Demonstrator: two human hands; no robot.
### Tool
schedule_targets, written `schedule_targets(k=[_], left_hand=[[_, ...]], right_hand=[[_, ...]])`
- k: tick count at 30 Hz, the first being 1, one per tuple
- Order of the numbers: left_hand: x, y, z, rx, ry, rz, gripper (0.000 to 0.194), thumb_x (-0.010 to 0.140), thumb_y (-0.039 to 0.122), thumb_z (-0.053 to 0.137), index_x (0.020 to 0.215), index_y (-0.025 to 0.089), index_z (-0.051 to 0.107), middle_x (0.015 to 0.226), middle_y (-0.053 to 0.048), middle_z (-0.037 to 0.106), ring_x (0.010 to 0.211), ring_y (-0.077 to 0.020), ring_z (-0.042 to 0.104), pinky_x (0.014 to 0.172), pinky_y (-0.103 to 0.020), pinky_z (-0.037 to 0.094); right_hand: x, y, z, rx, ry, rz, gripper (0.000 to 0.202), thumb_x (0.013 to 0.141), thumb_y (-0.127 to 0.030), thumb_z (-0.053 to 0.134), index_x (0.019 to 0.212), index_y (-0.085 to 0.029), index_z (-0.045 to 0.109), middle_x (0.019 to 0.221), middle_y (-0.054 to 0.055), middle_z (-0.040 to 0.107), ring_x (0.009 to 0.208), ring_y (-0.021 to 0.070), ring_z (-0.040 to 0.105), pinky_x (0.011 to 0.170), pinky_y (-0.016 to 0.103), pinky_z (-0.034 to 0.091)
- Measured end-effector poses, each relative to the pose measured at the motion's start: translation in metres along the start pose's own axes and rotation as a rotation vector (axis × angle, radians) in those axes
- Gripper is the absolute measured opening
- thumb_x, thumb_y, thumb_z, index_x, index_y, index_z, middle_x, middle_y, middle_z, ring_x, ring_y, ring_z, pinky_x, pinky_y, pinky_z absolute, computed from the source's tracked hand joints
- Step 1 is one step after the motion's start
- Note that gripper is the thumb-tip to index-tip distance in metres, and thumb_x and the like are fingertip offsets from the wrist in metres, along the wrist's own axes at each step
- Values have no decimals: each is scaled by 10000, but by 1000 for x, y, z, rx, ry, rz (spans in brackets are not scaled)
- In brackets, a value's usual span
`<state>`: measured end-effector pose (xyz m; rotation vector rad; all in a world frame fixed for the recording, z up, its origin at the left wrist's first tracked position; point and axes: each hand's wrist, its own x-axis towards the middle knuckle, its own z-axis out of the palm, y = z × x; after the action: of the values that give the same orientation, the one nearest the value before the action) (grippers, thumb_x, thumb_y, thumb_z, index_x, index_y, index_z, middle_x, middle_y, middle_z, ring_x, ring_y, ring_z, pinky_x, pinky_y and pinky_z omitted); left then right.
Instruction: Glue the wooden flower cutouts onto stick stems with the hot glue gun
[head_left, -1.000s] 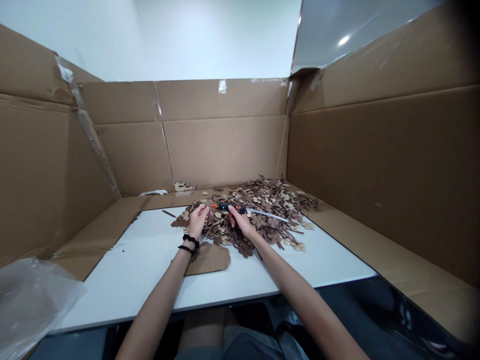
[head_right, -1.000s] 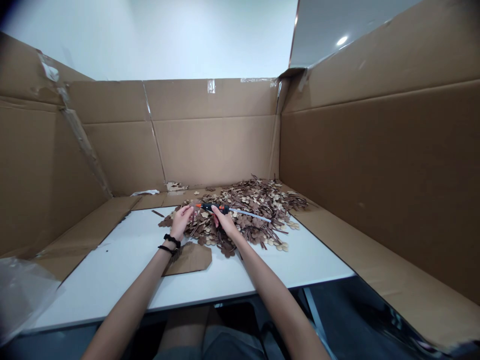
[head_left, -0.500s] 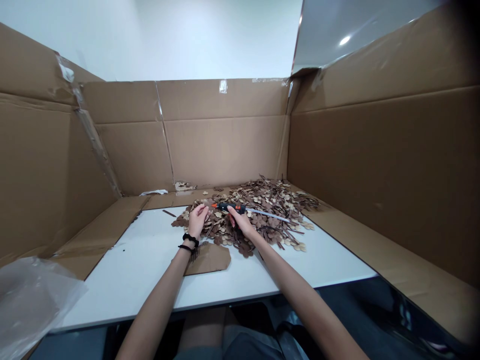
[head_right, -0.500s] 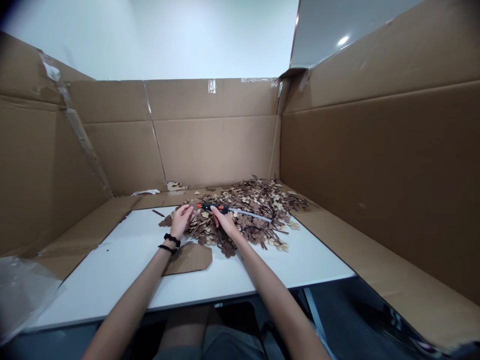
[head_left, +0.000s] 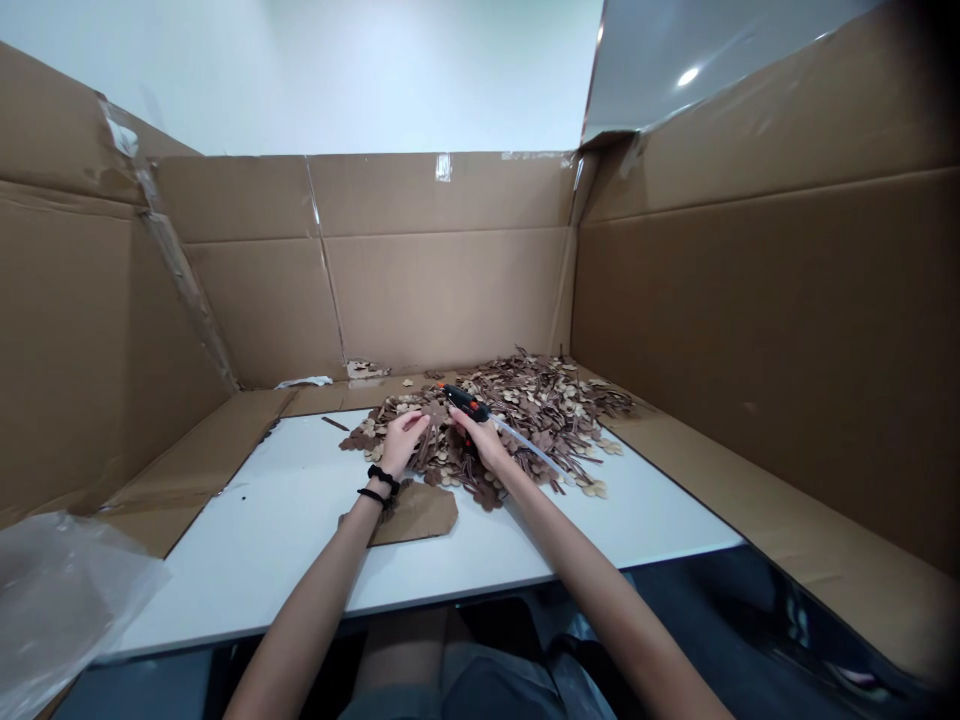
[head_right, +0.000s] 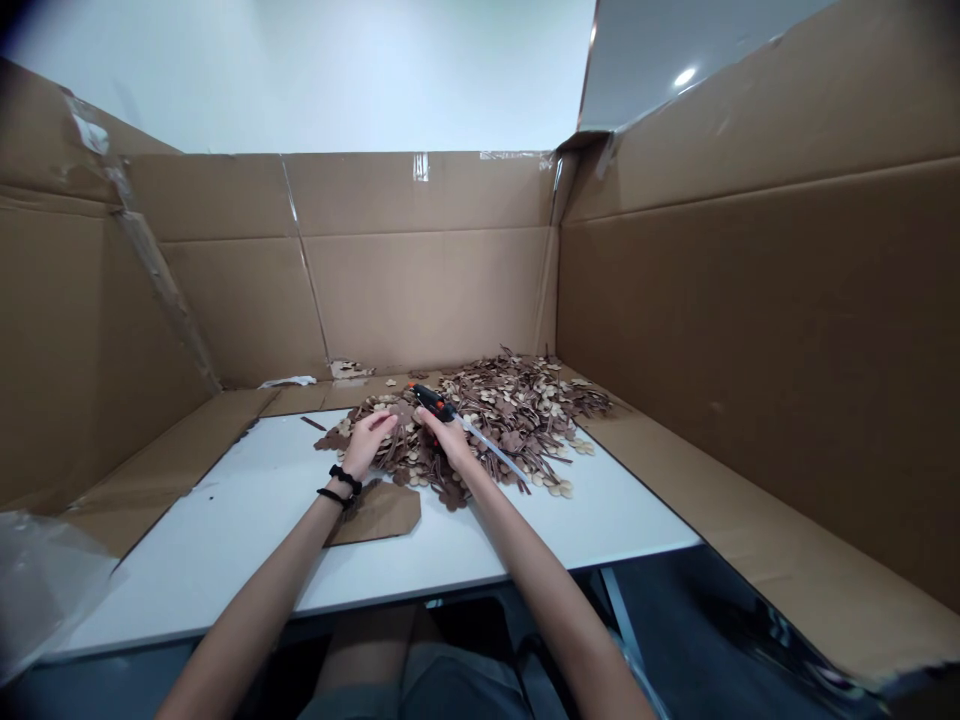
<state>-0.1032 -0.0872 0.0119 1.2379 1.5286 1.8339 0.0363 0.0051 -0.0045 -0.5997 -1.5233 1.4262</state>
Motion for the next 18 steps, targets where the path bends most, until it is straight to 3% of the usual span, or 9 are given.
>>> schedule_targets(k=[6,13,18], left_hand=[[-6,4,3,-21,-51,-40,326,674,419,713,830,135,679,834,-58,685,782,-179,614,767,-294,468],[-6,2,4,4,-64,-16,308,690,413,695,824,138,663,800,-42,663,747,-159,590,732,-274,455],[-4,4,0,83,-164,4,333,711,452,670,825,140,653,772,-43,659,660,-142,566,636,-257,440]], right_hand=[[0,2,1,156,41,61,376,625,-495,741,832,-189,672,686,-22,595,616,130,483,631,272,364],[-3,-3,0,135,29,105,358,608,-476,759,791,-189,646,725,-3,620,671,152,520,664,281,397],[-3,-5,-1,120,7,161,369,613,-492,750,789,-185,642,692,-3,626,639,153,526,631,283,402]])
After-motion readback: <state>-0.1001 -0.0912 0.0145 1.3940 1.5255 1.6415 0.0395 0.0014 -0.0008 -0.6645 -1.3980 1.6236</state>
